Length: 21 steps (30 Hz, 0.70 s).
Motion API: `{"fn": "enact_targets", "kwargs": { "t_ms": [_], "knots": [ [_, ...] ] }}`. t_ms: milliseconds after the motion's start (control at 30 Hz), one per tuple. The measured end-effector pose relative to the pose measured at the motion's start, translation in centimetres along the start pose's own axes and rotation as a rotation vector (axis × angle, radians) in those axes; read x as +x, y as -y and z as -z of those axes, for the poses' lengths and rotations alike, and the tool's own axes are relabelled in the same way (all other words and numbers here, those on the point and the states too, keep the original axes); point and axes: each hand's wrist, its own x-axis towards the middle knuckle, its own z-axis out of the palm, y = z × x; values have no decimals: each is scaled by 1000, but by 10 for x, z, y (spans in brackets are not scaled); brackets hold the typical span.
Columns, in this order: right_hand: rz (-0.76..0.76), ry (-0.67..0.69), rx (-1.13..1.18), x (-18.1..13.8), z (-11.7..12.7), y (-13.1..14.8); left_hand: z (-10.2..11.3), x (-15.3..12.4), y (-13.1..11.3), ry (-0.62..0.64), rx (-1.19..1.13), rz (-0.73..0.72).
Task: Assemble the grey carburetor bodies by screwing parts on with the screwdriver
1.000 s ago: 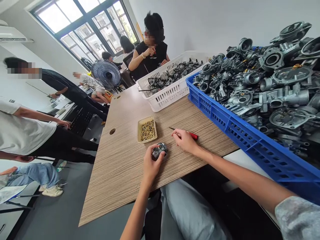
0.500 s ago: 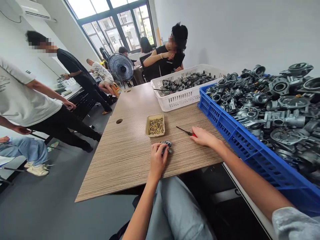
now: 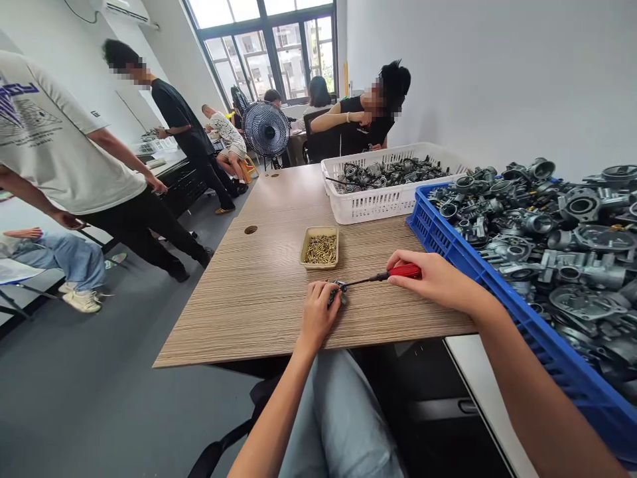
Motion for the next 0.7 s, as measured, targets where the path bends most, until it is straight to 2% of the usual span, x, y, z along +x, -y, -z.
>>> {"fn": "enact_targets", "kwargs": {
  "t_ms": [133,400,700],
  "knots": [
    [26,-12,42,-1,-5,13,1,0,-1,5,-1,-2],
    [78,-42,-7,4,-18,13,2,2,-3,-2,5,-15],
    [103,-36,-52,3,-20,17,2,1,-2,6,8,-8]
  ]
}}
